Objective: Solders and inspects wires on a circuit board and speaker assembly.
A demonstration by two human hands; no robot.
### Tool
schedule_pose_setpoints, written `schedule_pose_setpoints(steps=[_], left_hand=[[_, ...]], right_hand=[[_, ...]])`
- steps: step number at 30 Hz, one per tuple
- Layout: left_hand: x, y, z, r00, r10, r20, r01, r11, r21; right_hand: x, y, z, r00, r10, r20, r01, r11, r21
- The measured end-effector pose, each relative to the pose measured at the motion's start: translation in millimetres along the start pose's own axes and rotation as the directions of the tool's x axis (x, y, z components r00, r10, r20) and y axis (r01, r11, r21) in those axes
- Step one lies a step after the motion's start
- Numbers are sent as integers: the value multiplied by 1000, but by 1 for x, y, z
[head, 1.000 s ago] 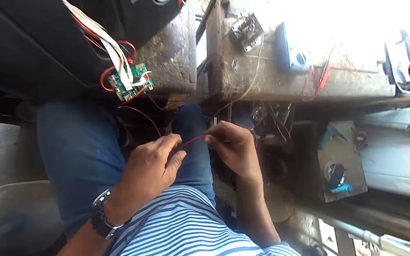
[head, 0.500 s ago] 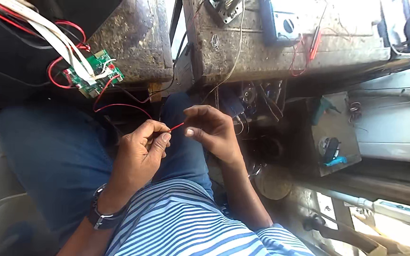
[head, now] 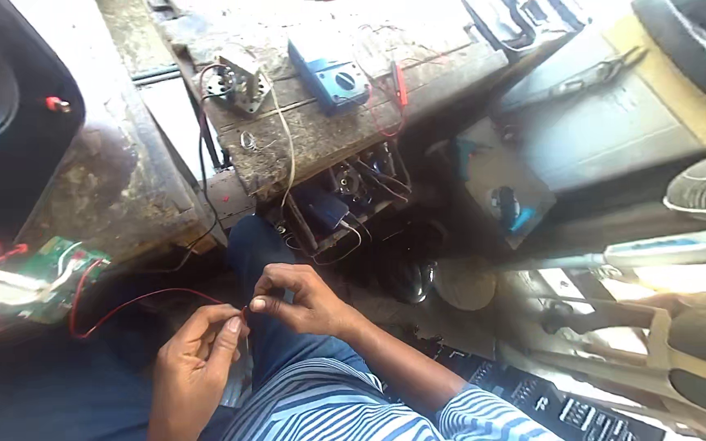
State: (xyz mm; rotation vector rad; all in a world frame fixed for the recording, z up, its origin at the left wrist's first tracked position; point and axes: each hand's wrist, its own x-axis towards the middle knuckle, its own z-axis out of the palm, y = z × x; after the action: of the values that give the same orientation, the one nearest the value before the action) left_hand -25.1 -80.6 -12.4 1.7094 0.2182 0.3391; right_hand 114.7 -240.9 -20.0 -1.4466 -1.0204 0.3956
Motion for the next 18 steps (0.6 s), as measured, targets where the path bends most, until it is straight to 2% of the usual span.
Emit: schedule_pose_setpoints(steps=[4, 6, 8, 9, 11, 14, 15, 16, 18], left_hand=[[-2, -2, -3, 999, -35, -5, 35, 998, -43], [-2, -4, -6, 999, -31, -7, 31, 998, -64], [-2, -6, -8, 1000, -22, -4, 21, 997, -68], [-1, -7, -9, 1000, -17, -7, 16, 998, -55], [-2, -10, -12, 1000, -4, -19, 5, 1000, 16], [0, -13, -14, 1000, 24, -15, -23, 996, 84], [2, -12, -13, 1000, 28, -3, -27, 997, 77], [4, -10, -11, 1000, 23, 12, -24, 998, 64], [7, -3, -6, 1000, -20, 15, 20, 999, 42]], right_hand=[[-12, 1, -20, 986, 113, -121, -117, 993, -27], [-18, 2, -35, 955, 166, -246, -190, 979, -74], [-26, 5, -54, 890, 187, -416, -290, 936, -198], [-29, 6, -69, 847, 173, -503, -362, 880, -307], [-35, 9, -106, 766, 105, -634, -527, 668, -526], [-39, 37, -175, 734, -64, -676, -630, 311, -712], [-40, 48, -194, 741, -53, -670, -649, 205, -733], [-39, 55, -209, 744, 24, -667, -664, 131, -736], [-32, 63, -227, 752, 205, -626, -652, 87, -753]])
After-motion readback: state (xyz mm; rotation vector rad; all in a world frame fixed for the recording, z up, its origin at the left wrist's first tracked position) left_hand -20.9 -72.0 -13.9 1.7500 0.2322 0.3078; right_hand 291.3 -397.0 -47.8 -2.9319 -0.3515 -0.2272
